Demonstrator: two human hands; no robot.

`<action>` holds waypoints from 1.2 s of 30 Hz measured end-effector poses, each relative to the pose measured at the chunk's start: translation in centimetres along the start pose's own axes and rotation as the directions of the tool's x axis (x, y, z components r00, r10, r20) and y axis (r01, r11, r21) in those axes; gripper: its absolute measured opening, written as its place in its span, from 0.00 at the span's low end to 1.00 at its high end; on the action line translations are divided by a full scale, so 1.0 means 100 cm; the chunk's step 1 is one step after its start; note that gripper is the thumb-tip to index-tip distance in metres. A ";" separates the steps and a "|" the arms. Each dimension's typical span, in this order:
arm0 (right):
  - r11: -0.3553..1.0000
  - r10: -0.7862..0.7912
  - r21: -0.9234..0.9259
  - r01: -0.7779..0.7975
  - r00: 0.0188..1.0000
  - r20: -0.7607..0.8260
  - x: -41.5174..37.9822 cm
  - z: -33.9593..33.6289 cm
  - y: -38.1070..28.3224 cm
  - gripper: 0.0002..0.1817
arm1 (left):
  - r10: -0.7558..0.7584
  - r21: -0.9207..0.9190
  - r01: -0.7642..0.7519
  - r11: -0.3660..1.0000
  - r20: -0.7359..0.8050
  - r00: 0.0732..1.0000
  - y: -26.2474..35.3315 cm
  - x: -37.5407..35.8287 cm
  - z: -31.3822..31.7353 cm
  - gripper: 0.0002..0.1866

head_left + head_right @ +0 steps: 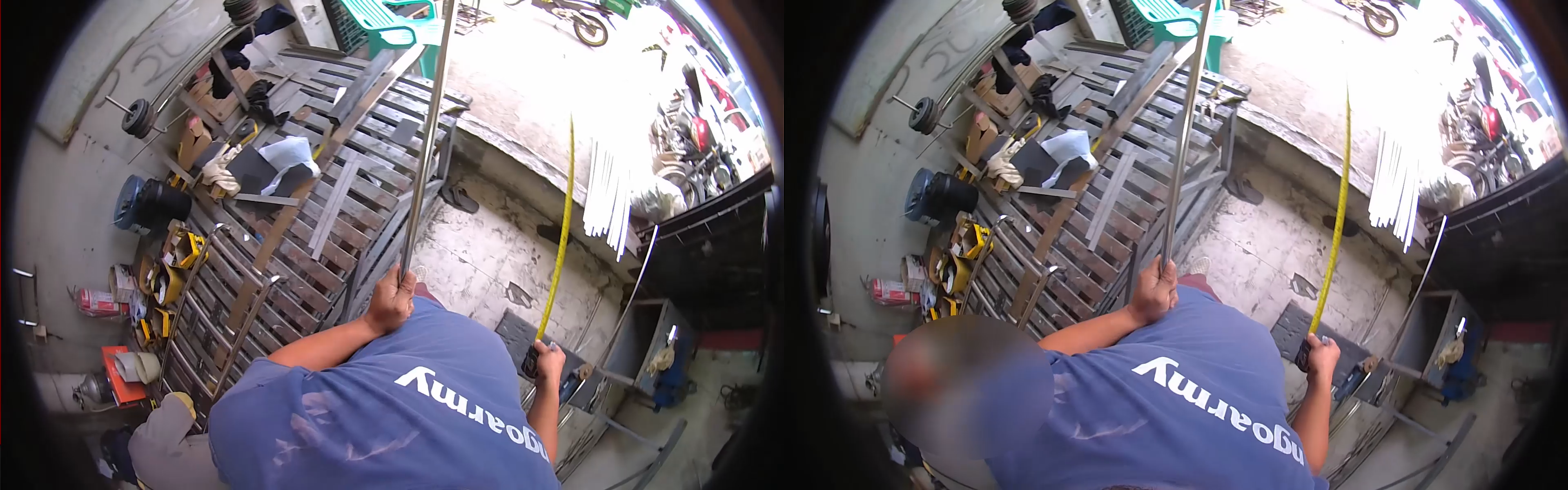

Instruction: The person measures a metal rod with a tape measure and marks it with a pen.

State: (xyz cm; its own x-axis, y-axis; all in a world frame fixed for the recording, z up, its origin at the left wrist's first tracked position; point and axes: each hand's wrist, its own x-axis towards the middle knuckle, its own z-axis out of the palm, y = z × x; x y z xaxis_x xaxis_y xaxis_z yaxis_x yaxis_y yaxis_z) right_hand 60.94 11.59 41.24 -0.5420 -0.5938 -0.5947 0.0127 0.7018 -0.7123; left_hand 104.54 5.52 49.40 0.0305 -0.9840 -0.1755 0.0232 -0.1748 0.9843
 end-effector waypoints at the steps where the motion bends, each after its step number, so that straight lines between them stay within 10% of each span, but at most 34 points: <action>1: 1.000 0.026 0.009 -0.026 1.000 0.013 0.008 0.008 -0.001 0.10 | 0.058 -0.009 -0.059 0.998 -0.030 0.998 0.009 0.022 -0.008 0.20; 10: 0.983 0.146 0.108 -0.146 0.989 0.006 0.047 0.090 -0.059 0.08 | 0.434 -0.194 -0.490 0.850 -0.269 0.860 0.146 0.187 -0.158 0.21; 22: 0.992 0.106 0.086 -0.092 0.980 -0.169 0.013 0.186 -0.153 0.12 | 0.269 -0.535 -0.425 0.730 -0.347 0.899 0.320 0.357 -0.367 0.22; 28: 0.991 0.133 0.052 -0.125 0.969 -0.209 0.015 0.175 -0.145 0.11 | 0.249 -0.881 -0.252 0.400 -0.160 0.955 0.329 0.459 -0.492 0.20; 36: 0.968 0.230 0.152 -0.201 0.951 -0.207 0.059 0.152 -0.107 0.08 | 0.280 -0.720 -0.506 0.475 -0.421 0.863 0.345 0.499 -0.516 0.17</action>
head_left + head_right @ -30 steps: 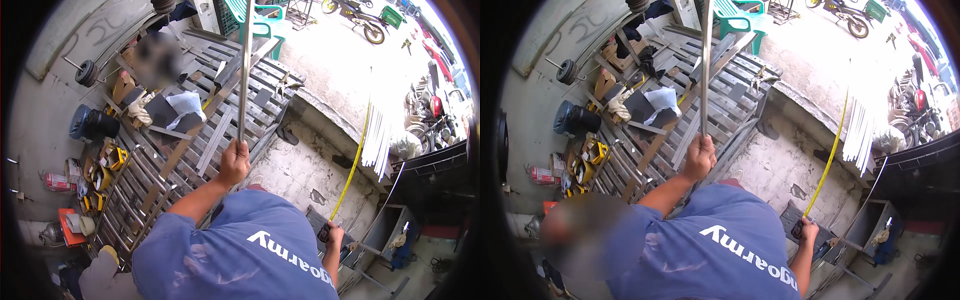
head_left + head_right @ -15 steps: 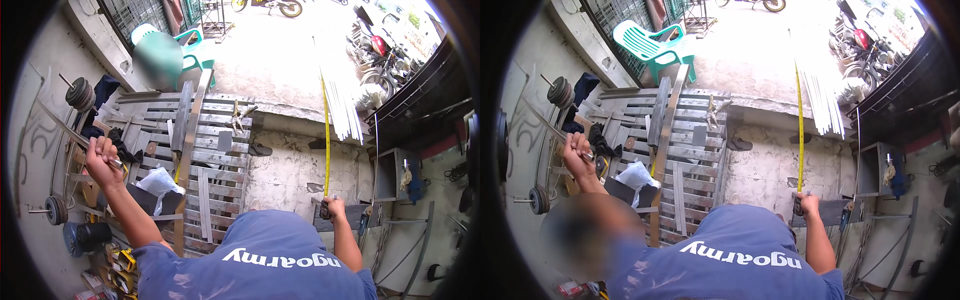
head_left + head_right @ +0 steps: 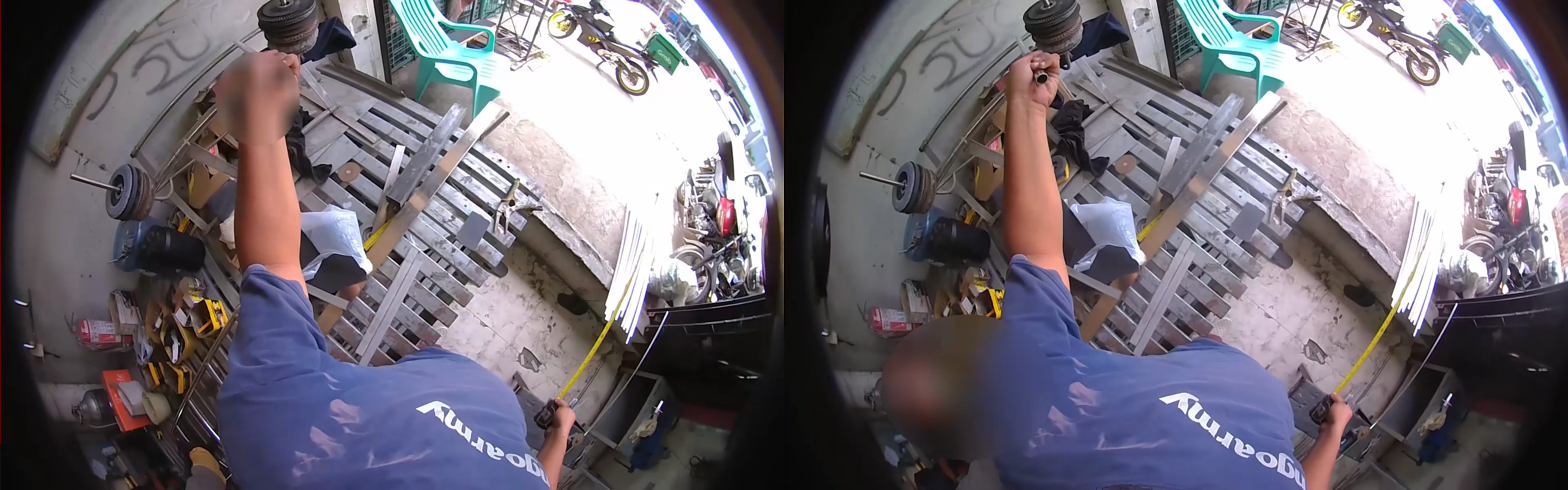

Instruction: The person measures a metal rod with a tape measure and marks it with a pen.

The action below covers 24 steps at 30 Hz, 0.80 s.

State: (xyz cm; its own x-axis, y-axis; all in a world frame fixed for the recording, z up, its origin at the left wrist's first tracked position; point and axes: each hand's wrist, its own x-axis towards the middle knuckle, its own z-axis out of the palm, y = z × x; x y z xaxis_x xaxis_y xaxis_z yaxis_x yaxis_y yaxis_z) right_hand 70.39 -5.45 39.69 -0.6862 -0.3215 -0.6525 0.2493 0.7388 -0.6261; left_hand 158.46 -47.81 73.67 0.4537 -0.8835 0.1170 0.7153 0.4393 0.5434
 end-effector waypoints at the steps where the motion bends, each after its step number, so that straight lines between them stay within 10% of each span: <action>1: 1.000 0.005 0.014 -0.005 1.000 -0.003 0.000 0.002 0.000 0.08 | -0.012 -0.055 0.011 0.998 -0.017 1.000 0.002 0.011 -0.007 0.16; 6: 0.998 -0.046 -0.042 0.047 0.999 0.025 0.024 -0.019 0.010 0.14 | 0.031 0.010 -0.030 0.999 -0.047 0.998 -0.002 0.020 0.018 0.21; 10: 0.998 -0.056 -0.027 0.055 0.997 -0.056 -0.040 -0.030 -0.016 0.11 | -0.187 0.076 0.189 0.979 -0.028 0.982 0.009 0.042 -0.033 0.61; 15: 0.940 -0.008 -0.329 -0.092 0.956 -0.293 -0.058 -0.093 0.027 0.38 | 0.314 0.447 -0.255 0.857 -0.062 0.947 -0.093 0.001 -0.164 0.40; 19: 0.940 0.162 -0.224 -0.258 0.913 -0.373 -0.058 -0.146 0.117 0.49 | 0.633 0.894 -0.298 0.335 0.021 0.774 -0.294 -0.258 -0.067 0.20; 22: 0.918 0.344 -0.018 -0.396 0.818 -0.461 -0.067 -0.175 0.164 0.49 | 0.124 0.858 -0.206 0.471 0.167 0.978 -0.405 -0.400 -0.030 0.18; 24: 0.896 0.411 0.060 -0.441 0.770 -0.488 -0.066 -0.195 0.206 0.51 | -0.242 0.793 -0.362 0.490 0.523 0.817 -0.455 -0.467 -0.018 0.21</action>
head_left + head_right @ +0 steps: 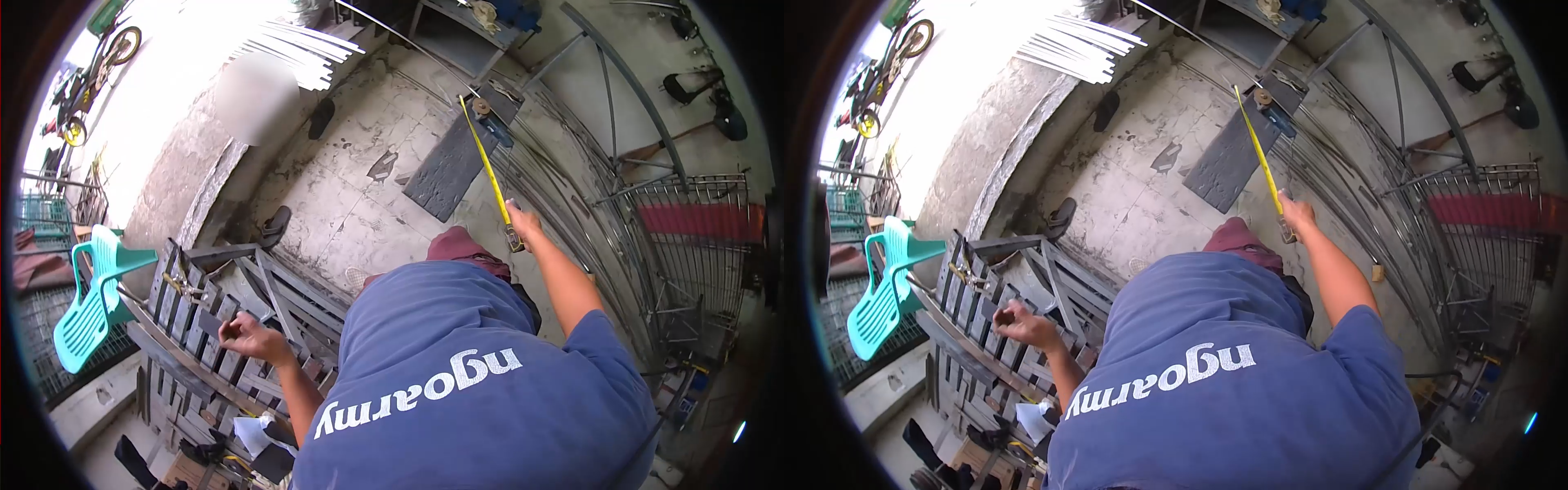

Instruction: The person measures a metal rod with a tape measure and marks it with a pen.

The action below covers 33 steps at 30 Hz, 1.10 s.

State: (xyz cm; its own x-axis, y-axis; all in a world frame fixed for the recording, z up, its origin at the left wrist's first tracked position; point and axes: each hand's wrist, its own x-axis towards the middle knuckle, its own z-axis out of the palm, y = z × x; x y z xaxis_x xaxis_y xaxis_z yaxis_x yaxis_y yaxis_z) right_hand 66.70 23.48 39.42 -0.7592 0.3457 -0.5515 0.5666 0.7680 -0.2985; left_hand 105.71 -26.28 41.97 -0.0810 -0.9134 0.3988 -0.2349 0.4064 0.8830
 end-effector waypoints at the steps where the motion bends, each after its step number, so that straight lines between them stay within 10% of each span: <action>1: 0.998 0.055 0.031 -0.056 0.998 0.020 0.014 -0.006 0.016 0.53 | 0.024 -0.057 -0.013 0.998 0.189 0.982 0.025 -0.011 0.036 0.23; 7: 0.919 0.327 0.190 -0.345 0.937 0.120 0.119 -0.025 0.135 0.52 | 0.419 -0.188 -0.460 0.867 0.775 0.473 0.135 -0.034 0.242 0.34; 15: 0.789 0.509 0.249 -0.561 0.825 0.246 0.250 -0.070 0.330 0.30 | 0.126 -0.009 -0.548 0.836 0.976 0.175 0.258 -0.158 0.460 0.39; 21: 0.642 0.529 0.426 -0.637 0.771 0.356 0.324 -0.162 0.366 0.14 | -0.032 -0.166 -0.686 0.708 0.964 -0.265 0.337 -0.219 0.546 0.35; 29: 0.407 0.504 0.710 -0.575 0.789 0.350 0.353 -0.179 0.323 0.17 | -0.426 -0.191 -0.843 0.503 0.794 -0.434 0.333 -0.213 0.671 0.29; 33: 0.303 0.460 0.696 -0.651 0.740 0.492 0.333 -0.148 0.283 0.17 | -0.293 -0.332 -0.783 0.525 0.793 -0.533 0.315 -0.207 0.749 0.26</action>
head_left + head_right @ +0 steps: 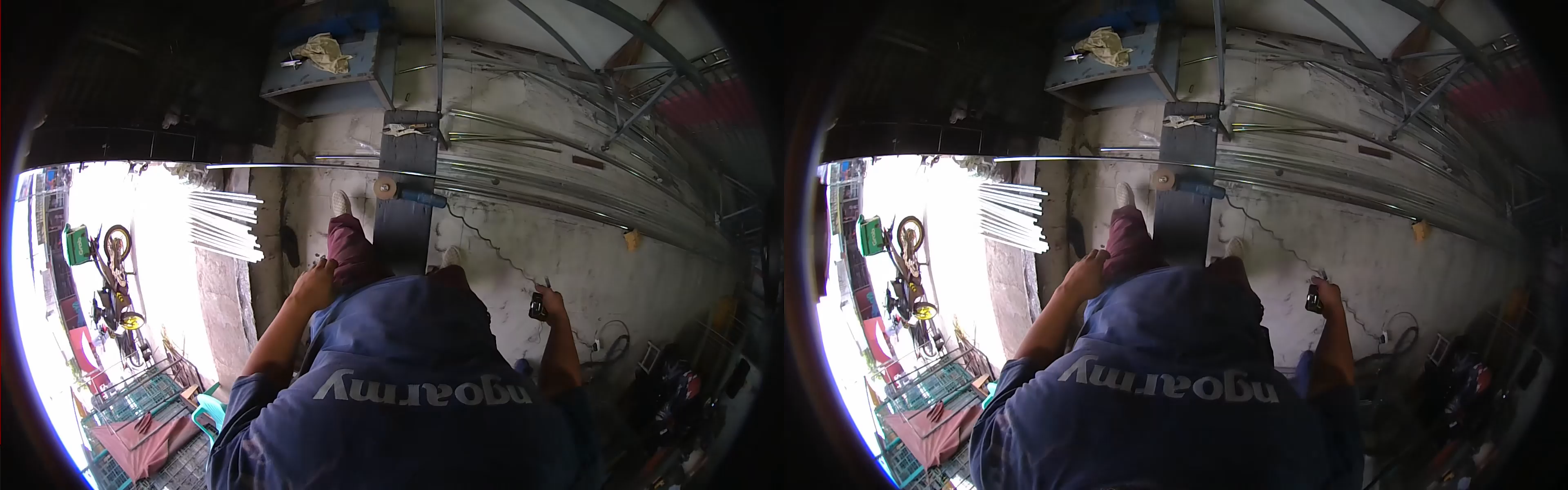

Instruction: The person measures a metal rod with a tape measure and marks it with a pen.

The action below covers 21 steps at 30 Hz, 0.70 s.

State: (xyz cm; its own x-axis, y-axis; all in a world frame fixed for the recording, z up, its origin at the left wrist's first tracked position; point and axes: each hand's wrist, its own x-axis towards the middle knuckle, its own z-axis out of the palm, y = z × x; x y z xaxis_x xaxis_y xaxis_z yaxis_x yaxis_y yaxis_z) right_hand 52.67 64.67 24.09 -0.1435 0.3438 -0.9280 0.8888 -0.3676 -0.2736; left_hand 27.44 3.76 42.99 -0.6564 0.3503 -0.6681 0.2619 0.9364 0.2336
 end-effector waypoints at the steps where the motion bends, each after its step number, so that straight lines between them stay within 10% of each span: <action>1: 0.999 0.036 0.014 -0.036 0.999 0.027 -0.007 0.013 0.007 0.17 | 0.010 -0.035 -0.010 0.999 0.000 1.000 -0.009 0.020 -0.008 0.25; 8: 0.985 -0.069 0.167 0.037 0.979 0.191 -0.038 0.125 0.014 0.12 | 0.497 0.352 -0.487 0.799 0.067 0.865 -0.145 0.207 0.006 0.19; 12: 0.900 -0.363 -0.200 0.387 0.920 0.146 0.018 0.197 -0.008 0.12 | 0.214 0.200 -0.308 0.930 0.387 0.897 -0.211 0.328 0.050 0.28; 13: 0.914 -0.314 -0.216 0.344 0.936 0.160 0.052 0.208 -0.017 0.13 | 0.125 0.202 -0.187 0.961 0.284 0.951 -0.218 0.339 0.057 0.31; 15: 0.607 -0.714 -0.546 0.578 0.698 -0.054 0.022 0.281 -0.096 0.25 | -0.077 0.178 0.061 0.982 0.084 0.994 -0.220 0.341 0.071 0.38; 21: 0.245 -0.701 -0.739 0.627 0.641 0.312 0.106 0.436 -0.245 0.37 | -0.531 -0.131 0.524 0.842 -0.030 0.847 -0.180 0.364 0.085 0.42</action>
State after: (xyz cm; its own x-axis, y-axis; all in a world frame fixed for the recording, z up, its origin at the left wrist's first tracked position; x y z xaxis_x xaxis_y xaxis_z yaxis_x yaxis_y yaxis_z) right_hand 10.43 39.66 9.91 -0.8508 0.2081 -0.4826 0.4492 0.7647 -0.4621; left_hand 4.80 -0.54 8.46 -0.7159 -0.2003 -0.6689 -0.2163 0.9745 -0.0604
